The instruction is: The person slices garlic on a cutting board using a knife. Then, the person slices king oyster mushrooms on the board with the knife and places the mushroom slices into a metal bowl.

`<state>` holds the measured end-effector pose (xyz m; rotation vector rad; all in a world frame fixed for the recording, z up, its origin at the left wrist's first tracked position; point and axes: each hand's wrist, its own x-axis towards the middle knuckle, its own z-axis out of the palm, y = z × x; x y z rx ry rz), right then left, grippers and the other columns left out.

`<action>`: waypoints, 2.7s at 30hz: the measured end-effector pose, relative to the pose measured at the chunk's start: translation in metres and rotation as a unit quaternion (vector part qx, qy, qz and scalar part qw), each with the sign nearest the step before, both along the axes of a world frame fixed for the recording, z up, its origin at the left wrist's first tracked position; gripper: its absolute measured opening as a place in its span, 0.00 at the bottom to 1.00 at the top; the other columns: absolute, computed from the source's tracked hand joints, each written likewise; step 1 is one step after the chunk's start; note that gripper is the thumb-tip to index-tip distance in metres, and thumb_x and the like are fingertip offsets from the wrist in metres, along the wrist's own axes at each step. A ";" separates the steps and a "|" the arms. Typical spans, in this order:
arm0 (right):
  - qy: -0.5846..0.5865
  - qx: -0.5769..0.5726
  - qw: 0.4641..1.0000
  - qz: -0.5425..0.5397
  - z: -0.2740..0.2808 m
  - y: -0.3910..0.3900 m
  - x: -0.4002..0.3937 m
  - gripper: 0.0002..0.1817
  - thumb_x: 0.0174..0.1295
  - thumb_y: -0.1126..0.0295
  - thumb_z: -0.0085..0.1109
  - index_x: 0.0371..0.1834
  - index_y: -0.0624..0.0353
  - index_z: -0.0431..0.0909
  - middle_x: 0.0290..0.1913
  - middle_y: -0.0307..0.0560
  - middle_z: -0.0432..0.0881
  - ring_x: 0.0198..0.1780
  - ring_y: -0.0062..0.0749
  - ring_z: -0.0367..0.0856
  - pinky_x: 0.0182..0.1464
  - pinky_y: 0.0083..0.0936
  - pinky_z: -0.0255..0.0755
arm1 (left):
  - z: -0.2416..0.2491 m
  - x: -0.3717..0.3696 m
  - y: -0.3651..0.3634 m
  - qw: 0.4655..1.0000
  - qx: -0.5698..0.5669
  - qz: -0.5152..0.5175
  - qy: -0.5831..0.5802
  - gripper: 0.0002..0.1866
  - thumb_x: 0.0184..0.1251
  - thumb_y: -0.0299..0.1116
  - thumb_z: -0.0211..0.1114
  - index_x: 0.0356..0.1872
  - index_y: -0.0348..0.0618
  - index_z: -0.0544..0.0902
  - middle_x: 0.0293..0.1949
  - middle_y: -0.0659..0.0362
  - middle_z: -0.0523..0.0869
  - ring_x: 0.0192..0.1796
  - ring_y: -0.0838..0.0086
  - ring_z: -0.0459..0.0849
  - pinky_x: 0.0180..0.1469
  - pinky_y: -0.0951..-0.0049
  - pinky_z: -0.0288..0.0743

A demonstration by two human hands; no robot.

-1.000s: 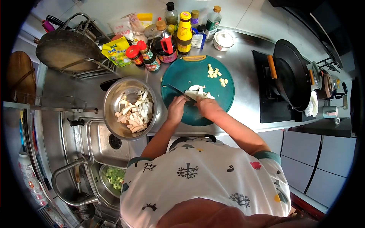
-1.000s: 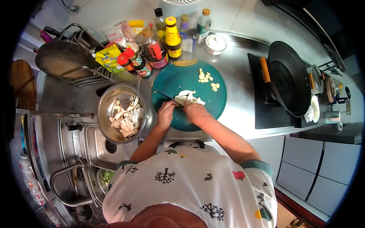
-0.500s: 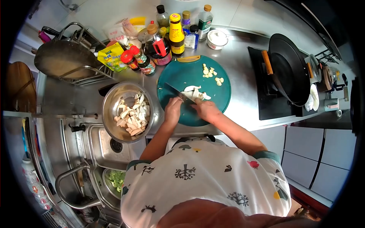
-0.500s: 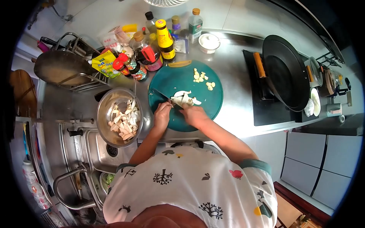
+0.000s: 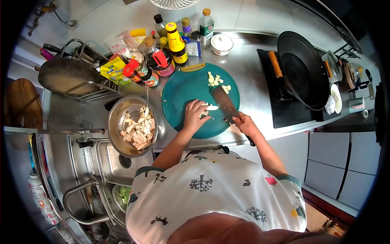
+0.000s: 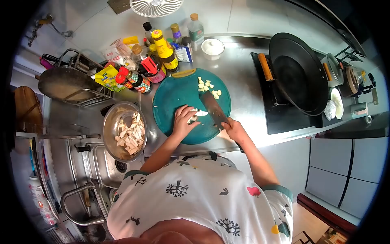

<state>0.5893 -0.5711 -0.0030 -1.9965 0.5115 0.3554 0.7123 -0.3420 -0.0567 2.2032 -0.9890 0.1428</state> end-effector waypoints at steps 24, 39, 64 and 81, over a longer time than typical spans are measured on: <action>-0.058 0.252 0.955 0.148 0.038 0.148 0.075 0.10 0.70 0.65 0.49 0.47 0.59 0.73 0.18 0.35 0.71 0.14 0.16 0.64 0.16 0.19 0.59 | 0.071 0.004 0.038 0.902 -0.234 0.354 -0.082 0.17 0.47 0.27 0.73 0.41 0.44 0.82 0.52 0.53 0.75 0.56 0.59 0.72 0.59 0.61 0.64; -0.301 -0.010 0.934 0.194 0.043 0.129 0.079 0.12 0.65 0.63 0.56 0.43 0.60 0.73 0.24 0.62 0.79 0.26 0.59 0.79 0.26 0.44 0.71 | 0.061 -0.018 0.169 0.911 0.073 0.382 -0.135 0.14 0.46 0.25 0.67 0.37 0.41 0.80 0.48 0.49 0.78 0.49 0.54 0.74 0.54 0.57 0.68; -0.288 -0.276 0.912 0.096 0.037 0.011 0.004 0.18 0.46 0.74 0.67 0.37 0.58 0.68 0.31 0.49 0.81 0.32 0.46 0.82 0.33 0.36 0.76 | 0.094 -0.009 0.167 0.901 0.109 0.408 -0.094 0.14 0.50 0.21 0.65 0.40 0.40 0.80 0.44 0.49 0.80 0.47 0.50 0.78 0.50 0.57 0.73; -0.321 -0.224 0.821 0.416 0.055 0.063 0.041 0.20 0.42 0.76 0.68 0.36 0.58 0.67 0.29 0.49 0.77 0.33 0.47 0.80 0.34 0.38 0.74 | 0.092 -0.022 0.052 0.981 0.183 -0.021 0.060 0.03 0.52 0.25 0.62 0.29 0.40 0.79 0.34 0.54 0.79 0.43 0.56 0.79 0.43 0.58 0.76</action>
